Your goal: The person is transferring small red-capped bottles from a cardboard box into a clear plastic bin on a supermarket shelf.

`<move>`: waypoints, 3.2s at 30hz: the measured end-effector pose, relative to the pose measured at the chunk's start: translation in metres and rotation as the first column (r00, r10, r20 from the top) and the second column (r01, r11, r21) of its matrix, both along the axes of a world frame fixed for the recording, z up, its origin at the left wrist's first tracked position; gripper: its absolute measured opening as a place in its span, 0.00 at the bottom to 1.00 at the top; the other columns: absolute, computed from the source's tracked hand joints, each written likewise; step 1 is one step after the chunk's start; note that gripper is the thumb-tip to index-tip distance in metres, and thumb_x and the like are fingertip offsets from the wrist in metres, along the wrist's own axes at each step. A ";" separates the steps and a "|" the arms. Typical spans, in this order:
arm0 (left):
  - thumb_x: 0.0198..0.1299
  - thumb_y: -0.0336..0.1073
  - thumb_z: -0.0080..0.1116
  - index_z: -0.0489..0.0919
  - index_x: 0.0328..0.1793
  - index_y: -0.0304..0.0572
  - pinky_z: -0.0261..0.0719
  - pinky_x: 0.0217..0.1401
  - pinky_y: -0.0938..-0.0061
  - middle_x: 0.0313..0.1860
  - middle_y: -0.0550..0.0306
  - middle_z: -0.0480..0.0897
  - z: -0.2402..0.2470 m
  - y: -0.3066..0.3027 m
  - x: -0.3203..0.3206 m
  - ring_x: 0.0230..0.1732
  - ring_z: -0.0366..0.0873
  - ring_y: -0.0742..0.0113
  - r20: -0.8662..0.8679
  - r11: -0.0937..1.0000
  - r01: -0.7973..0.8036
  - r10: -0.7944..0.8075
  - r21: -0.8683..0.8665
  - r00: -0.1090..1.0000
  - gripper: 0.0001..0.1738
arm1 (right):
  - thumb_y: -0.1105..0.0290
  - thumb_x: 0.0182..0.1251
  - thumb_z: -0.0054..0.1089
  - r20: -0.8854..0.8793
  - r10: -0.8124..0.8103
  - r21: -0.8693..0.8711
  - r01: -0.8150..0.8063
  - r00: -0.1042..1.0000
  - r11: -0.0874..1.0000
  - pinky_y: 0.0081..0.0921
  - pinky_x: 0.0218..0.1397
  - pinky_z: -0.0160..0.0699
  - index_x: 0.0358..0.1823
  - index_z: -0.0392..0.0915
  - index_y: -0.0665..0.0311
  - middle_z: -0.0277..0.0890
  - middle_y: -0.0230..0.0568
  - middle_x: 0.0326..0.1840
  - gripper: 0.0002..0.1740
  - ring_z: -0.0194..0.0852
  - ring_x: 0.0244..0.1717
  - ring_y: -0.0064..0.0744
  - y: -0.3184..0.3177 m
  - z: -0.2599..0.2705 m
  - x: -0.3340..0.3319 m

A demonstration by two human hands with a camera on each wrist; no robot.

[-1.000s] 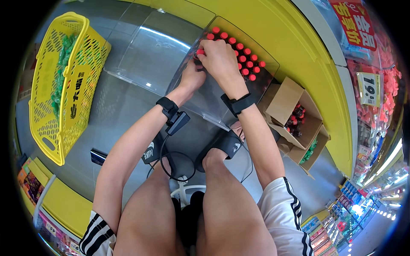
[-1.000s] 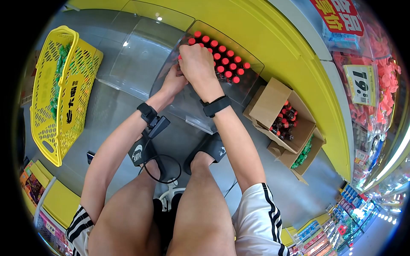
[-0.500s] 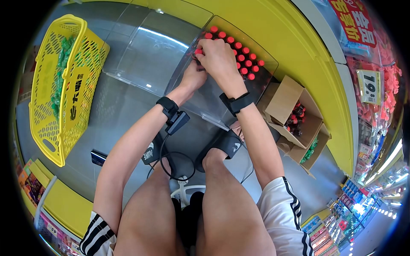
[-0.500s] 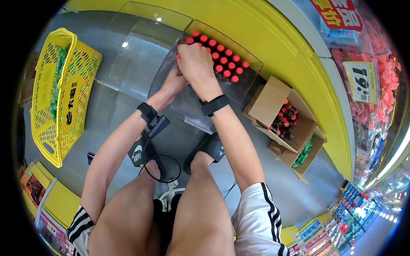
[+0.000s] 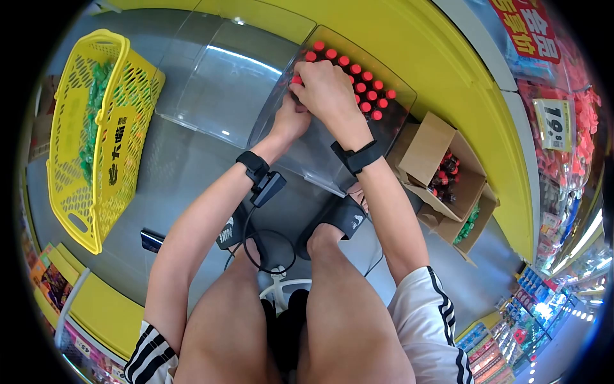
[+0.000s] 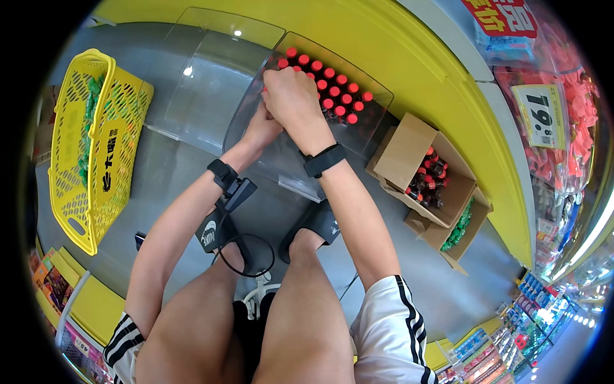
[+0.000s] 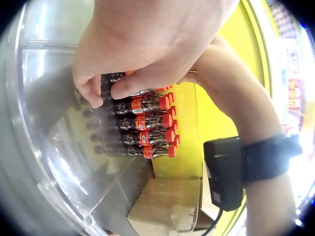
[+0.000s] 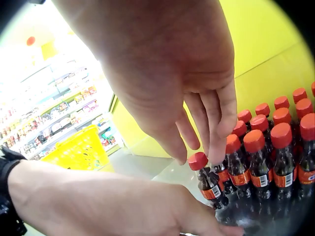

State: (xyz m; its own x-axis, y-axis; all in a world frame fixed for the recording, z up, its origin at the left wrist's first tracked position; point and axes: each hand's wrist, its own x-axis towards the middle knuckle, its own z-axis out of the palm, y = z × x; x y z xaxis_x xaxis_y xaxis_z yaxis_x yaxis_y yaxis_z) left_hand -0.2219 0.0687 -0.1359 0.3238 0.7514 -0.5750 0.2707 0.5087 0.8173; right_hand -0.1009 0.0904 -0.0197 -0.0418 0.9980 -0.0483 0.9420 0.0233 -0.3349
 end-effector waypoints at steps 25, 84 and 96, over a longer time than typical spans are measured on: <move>0.65 0.32 0.66 0.82 0.46 0.35 0.83 0.49 0.54 0.40 0.44 0.83 0.164 -0.087 0.143 0.44 0.84 0.42 -0.034 0.461 0.413 -0.635 0.786 0.772 0.08 | 0.73 0.70 0.69 -0.021 -0.367 -0.073 0.365 0.930 0.928 0.44 0.44 0.85 0.43 0.87 0.68 0.87 0.51 0.36 0.06 0.87 0.38 0.54 -0.214 0.143 0.212; 0.74 0.23 0.48 0.77 0.72 0.30 0.89 0.59 0.49 0.57 0.29 0.88 0.120 -0.126 0.352 0.61 0.88 0.34 -0.643 -0.167 0.879 -0.743 0.447 0.186 0.22 | 0.77 0.67 0.68 0.358 -0.404 -0.432 0.533 0.842 0.728 0.53 0.66 0.88 0.56 0.86 0.68 0.85 0.66 0.61 0.16 0.86 0.64 0.63 -0.263 0.013 0.359; 0.64 0.17 0.58 0.85 0.60 0.33 0.89 0.56 0.49 0.55 0.33 0.88 0.137 -0.121 0.350 0.60 0.89 0.35 -0.612 -0.191 0.904 -0.785 0.383 0.094 0.19 | 0.79 0.67 0.66 0.345 -0.401 -0.463 0.525 0.849 0.714 0.52 0.68 0.87 0.56 0.86 0.68 0.85 0.66 0.62 0.17 0.85 0.65 0.63 -0.263 0.016 0.357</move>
